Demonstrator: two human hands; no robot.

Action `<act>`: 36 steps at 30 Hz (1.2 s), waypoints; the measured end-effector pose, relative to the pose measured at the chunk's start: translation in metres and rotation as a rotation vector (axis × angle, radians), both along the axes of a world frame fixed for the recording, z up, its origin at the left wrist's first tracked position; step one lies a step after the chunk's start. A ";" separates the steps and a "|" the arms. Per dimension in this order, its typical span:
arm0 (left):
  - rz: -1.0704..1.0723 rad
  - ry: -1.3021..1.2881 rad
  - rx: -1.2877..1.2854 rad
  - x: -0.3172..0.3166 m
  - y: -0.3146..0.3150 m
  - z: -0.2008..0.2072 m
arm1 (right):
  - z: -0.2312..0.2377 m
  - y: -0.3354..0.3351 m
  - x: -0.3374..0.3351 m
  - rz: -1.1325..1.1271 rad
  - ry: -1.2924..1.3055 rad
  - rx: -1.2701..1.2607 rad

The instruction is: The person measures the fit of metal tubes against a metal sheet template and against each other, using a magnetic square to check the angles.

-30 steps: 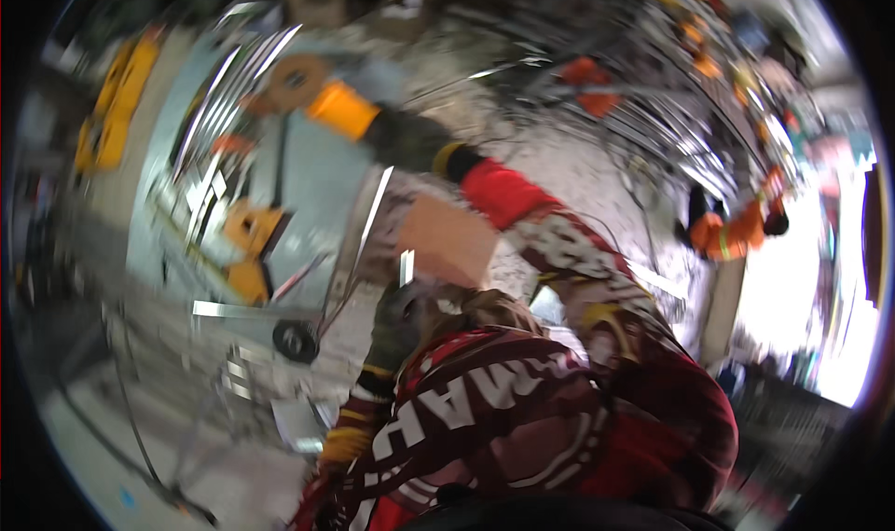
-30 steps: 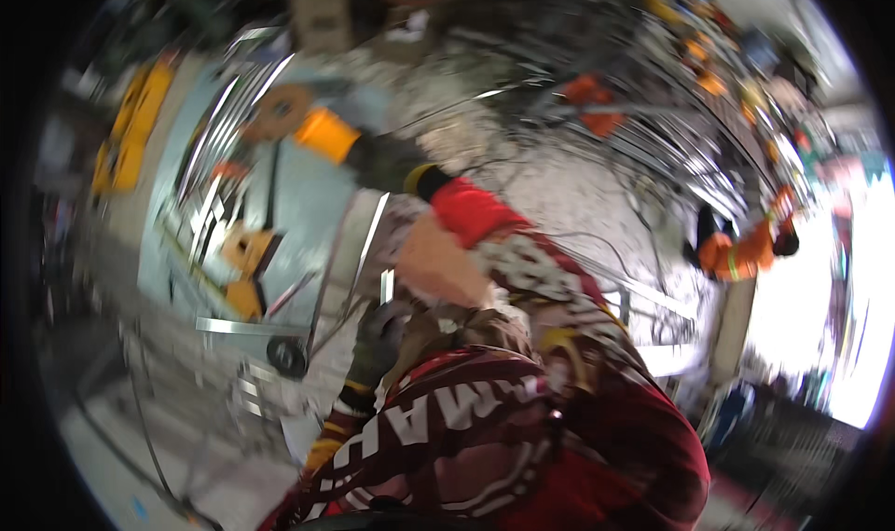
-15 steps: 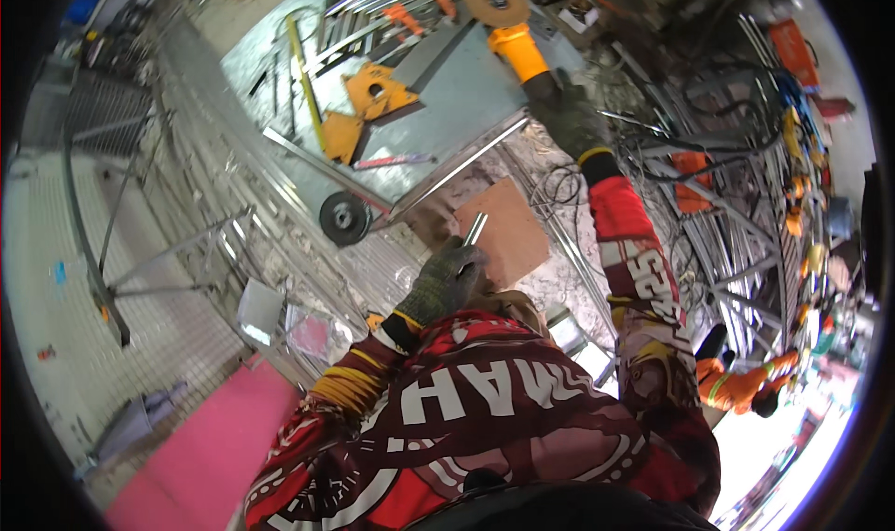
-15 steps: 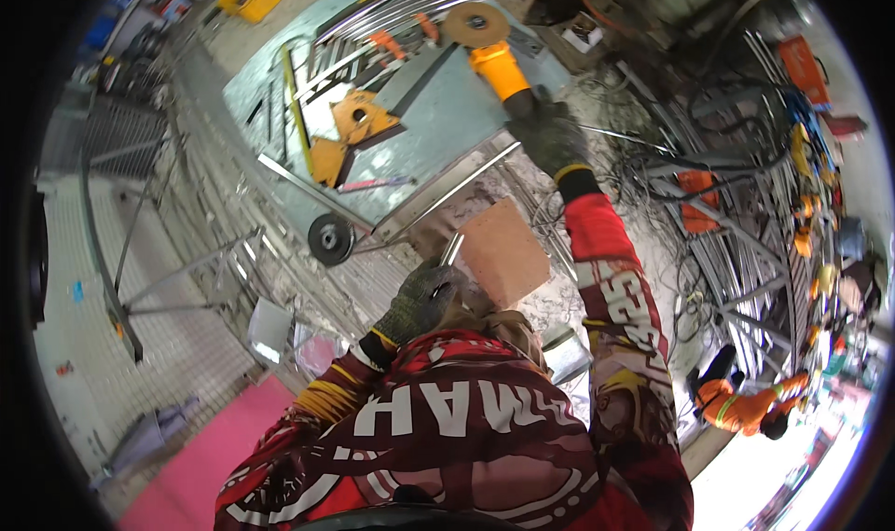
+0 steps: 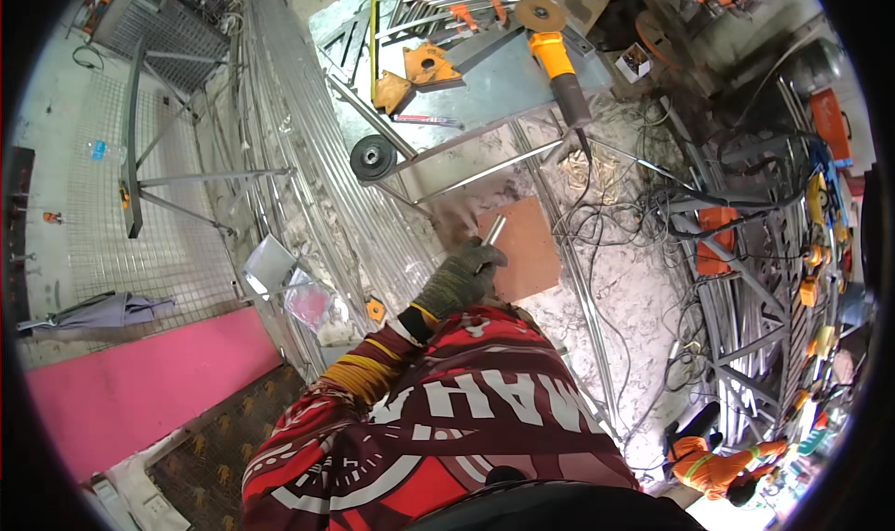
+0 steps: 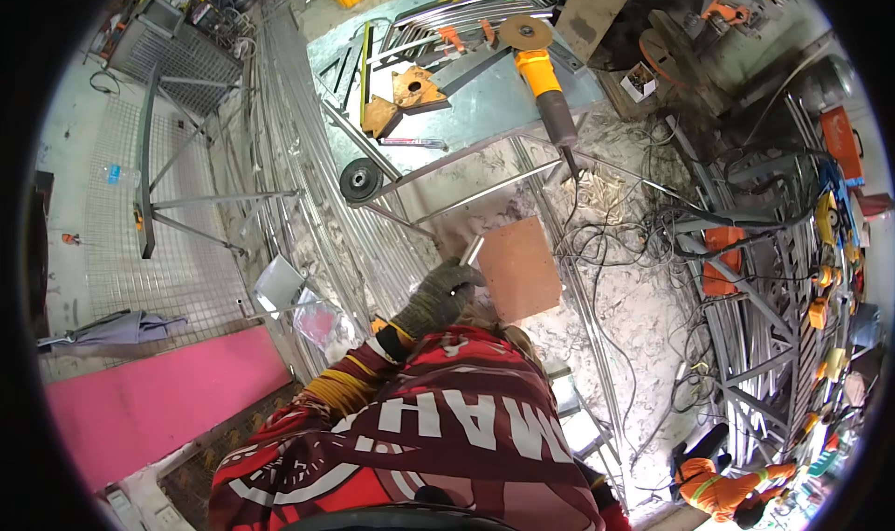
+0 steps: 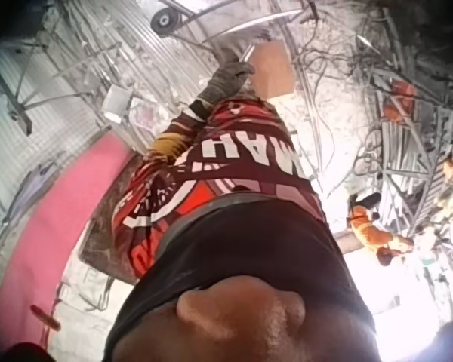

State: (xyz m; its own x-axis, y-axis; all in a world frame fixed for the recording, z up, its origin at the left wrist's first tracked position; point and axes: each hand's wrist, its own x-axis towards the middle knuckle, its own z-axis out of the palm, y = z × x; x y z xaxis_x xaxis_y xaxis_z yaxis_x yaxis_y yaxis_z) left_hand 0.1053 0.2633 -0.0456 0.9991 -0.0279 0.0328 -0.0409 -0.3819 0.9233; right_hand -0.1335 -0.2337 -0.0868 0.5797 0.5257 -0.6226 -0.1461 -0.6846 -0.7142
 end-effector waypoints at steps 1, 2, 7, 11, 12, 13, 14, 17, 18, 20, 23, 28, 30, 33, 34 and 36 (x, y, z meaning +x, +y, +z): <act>-0.004 -0.005 0.017 -0.004 -0.008 0.000 | -0.005 -0.002 -0.002 -0.027 -0.015 0.013; -0.031 0.024 0.051 -0.007 -0.019 0.008 | -0.006 -0.003 -0.001 -0.055 -0.029 0.023; -0.228 0.099 0.085 -0.016 -0.068 0.044 | 0.002 -0.001 -0.001 -0.192 -0.084 0.048; -0.250 0.050 0.114 -0.024 -0.081 0.045 | 0.017 0.002 0.000 -0.286 -0.137 0.073; -0.249 0.045 0.123 -0.026 -0.081 0.039 | 0.023 0.002 0.002 -0.309 -0.150 0.079; -0.234 0.050 0.136 -0.027 -0.079 0.034 | 0.029 0.002 0.004 -0.332 -0.161 0.085; -0.217 0.055 0.148 -0.028 -0.077 0.029 | 0.035 0.003 0.006 -0.353 -0.173 0.091; -0.137 -0.039 0.104 -0.025 -0.068 0.040 | 0.073 0.009 0.112 -0.509 -0.500 0.185; -0.134 -0.039 0.098 -0.026 -0.066 0.045 | 0.076 0.010 0.143 -0.631 -0.411 0.109; -0.126 -0.129 0.160 -0.012 -0.061 0.050 | 0.066 0.032 0.183 -0.704 -0.466 0.094; -0.028 -0.048 0.160 -0.006 -0.041 0.046 | 0.118 0.126 0.242 -0.385 -0.632 0.397; 0.049 -0.048 0.157 0.018 0.011 0.042 | 0.291 0.255 0.327 0.209 -0.374 1.403; 0.065 -0.096 0.199 0.028 0.044 0.035 | 0.321 0.313 0.349 0.415 -0.373 1.556; 0.110 -0.051 0.125 0.042 0.082 0.024 | 0.347 0.387 0.374 0.559 -0.291 1.782; 0.119 -0.054 0.055 0.054 0.091 0.019 | 0.353 0.402 0.382 0.602 -0.265 1.838; 0.107 -0.006 -0.059 0.080 0.107 0.028 | 0.328 0.429 0.398 0.629 -0.222 1.977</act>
